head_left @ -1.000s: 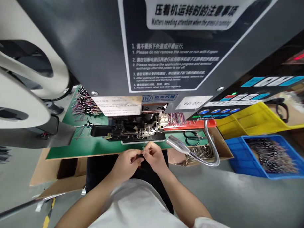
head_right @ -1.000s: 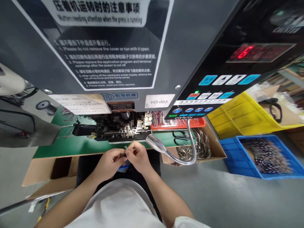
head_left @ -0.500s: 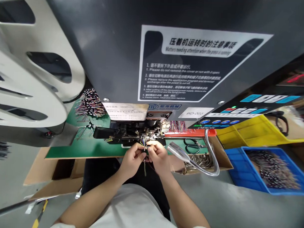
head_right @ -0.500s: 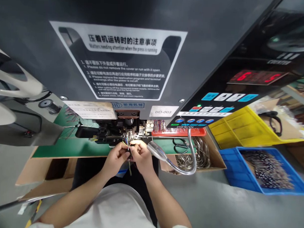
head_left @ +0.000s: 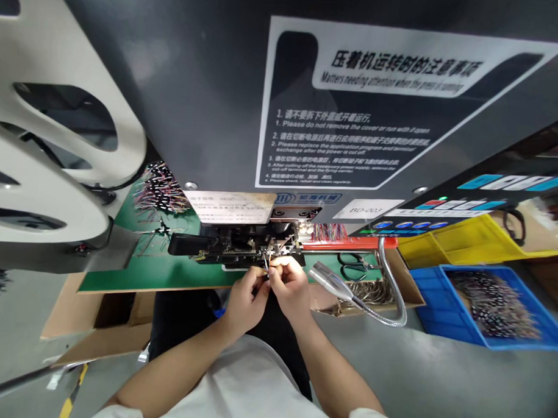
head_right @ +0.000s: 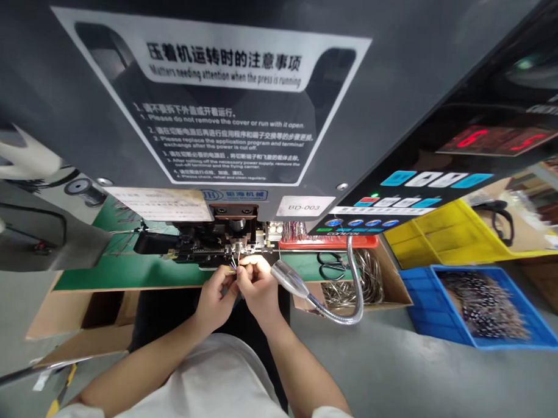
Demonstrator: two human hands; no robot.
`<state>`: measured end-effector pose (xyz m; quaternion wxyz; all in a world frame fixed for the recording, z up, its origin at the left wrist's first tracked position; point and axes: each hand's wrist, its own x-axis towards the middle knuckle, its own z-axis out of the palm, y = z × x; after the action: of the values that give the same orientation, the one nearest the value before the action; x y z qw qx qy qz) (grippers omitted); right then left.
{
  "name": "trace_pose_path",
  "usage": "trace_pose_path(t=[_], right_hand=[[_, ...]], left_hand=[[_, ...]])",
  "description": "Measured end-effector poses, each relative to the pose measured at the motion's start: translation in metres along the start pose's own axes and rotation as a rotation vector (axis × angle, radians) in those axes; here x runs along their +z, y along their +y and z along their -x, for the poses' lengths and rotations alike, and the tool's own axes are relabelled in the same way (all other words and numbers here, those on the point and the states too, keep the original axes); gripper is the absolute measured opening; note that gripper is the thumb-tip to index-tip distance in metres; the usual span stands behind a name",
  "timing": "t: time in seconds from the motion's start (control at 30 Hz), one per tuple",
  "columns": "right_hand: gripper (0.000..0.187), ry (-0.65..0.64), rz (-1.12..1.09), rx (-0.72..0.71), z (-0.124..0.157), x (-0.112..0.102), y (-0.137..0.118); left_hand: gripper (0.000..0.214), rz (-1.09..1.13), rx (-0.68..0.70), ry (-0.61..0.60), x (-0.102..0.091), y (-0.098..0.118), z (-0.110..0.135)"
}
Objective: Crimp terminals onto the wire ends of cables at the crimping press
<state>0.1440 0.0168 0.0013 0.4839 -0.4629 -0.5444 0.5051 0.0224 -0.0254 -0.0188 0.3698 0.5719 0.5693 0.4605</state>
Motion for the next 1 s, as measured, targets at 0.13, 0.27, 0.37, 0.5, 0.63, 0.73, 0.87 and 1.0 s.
trace_pose_path(t=[0.13, 0.27, 0.37, 0.5, 0.63, 0.73, 0.87, 1.0], right_hand=[[0.014, 0.064, 0.052, -0.067, -0.001, 0.0, 0.001], [0.012, 0.043, 0.123, -0.123, -0.002, -0.001, 0.001], [0.013, 0.02, 0.156, -0.139, -0.004, -0.003, 0.001], [0.015, -0.001, 0.163, -0.134, -0.005, -0.006, 0.003], [0.015, -0.039, 0.141, -0.126, -0.008, -0.01, 0.005], [0.016, -0.053, 0.14, -0.118, -0.011, -0.011, 0.005], [0.015, -0.045, 0.161, -0.138, -0.012, -0.01, 0.003], [0.015, -0.049, 0.193, -0.152, -0.011, -0.008, 0.002]], left_hand=[[0.013, -0.096, 0.023, 0.005, 0.0, -0.001, -0.003], [0.011, -0.134, 0.042, 0.02, 0.002, -0.004, -0.004], [0.009, -0.155, 0.07, 0.037, 0.002, -0.005, -0.005], [0.009, -0.191, 0.118, 0.05, 0.001, -0.003, -0.007], [0.009, -0.243, 0.173, 0.058, 0.001, 0.0, -0.009], [0.008, -0.243, 0.182, 0.064, 0.002, 0.0, -0.011], [0.007, -0.22, 0.178, 0.068, 0.003, -0.001, -0.014], [0.006, -0.212, 0.18, 0.068, 0.002, -0.003, -0.013]])
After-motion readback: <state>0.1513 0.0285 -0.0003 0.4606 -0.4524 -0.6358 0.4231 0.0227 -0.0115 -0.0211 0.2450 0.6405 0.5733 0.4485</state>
